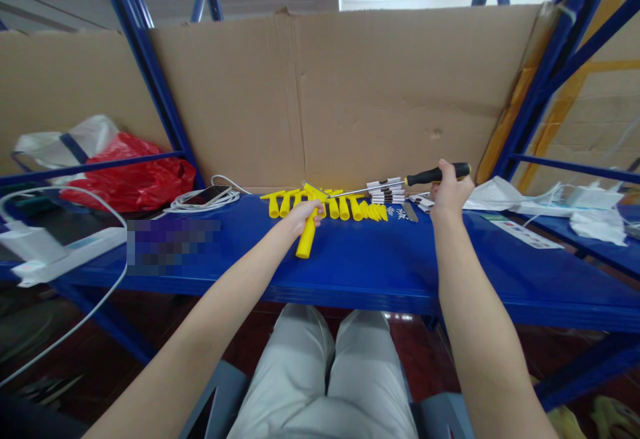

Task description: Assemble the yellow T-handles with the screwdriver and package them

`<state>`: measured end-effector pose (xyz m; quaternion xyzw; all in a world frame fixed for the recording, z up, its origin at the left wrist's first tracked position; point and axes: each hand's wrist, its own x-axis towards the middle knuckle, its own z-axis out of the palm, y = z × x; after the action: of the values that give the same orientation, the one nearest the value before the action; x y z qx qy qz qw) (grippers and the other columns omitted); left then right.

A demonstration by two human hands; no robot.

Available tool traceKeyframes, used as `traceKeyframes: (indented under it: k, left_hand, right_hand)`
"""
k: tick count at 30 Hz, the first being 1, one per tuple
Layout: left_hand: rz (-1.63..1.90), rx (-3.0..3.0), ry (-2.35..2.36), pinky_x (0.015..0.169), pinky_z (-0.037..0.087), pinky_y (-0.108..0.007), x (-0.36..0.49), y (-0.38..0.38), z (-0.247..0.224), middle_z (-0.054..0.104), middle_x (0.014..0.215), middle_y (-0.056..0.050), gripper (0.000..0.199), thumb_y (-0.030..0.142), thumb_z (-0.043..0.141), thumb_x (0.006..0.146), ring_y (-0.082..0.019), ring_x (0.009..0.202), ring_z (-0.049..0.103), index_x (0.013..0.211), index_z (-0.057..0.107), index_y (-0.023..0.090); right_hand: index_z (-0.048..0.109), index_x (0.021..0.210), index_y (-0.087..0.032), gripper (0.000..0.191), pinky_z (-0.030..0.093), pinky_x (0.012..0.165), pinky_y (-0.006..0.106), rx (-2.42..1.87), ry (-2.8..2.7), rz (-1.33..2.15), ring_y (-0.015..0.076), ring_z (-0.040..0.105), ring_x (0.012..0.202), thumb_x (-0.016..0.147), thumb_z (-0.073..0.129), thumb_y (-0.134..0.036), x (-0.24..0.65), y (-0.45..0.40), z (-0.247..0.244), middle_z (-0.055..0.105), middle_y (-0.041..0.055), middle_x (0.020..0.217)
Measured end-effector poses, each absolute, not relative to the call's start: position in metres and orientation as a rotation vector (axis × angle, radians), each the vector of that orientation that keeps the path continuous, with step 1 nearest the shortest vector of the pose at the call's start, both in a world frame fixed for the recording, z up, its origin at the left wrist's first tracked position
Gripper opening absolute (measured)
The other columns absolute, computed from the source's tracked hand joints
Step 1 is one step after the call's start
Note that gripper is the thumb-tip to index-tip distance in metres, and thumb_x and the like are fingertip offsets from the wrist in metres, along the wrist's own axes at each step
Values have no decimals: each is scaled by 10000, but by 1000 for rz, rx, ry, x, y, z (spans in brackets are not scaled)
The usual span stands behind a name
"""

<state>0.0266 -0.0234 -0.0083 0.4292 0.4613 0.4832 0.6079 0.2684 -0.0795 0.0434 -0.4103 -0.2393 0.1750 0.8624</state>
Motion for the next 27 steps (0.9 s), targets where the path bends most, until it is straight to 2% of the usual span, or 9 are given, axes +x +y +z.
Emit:
traceKeyframes:
  k: [17, 27]
  left_hand:
    - [1090, 1025, 1047, 330, 239, -156, 27, -25, -7, 406, 420, 70, 247, 20, 444, 806, -38, 296, 313, 631, 406, 190]
    - [1083, 1062, 1058, 342, 236, -162, 27, -24, -8, 404, 422, 75, 241, 7, 446, 782, -37, 294, 312, 627, 407, 187]
  right_hand:
    - [428, 654, -204, 231, 154, 331, 200, -848, -514, 365, 55, 292, 341, 809, 564, -101, 270, -77, 42, 321, -97, 417]
    - [412, 637, -209, 281, 159, 314, 196, -842, -491, 363, 62, 275, 325, 843, 559, -87, 274, -73, 40, 306, -107, 370]
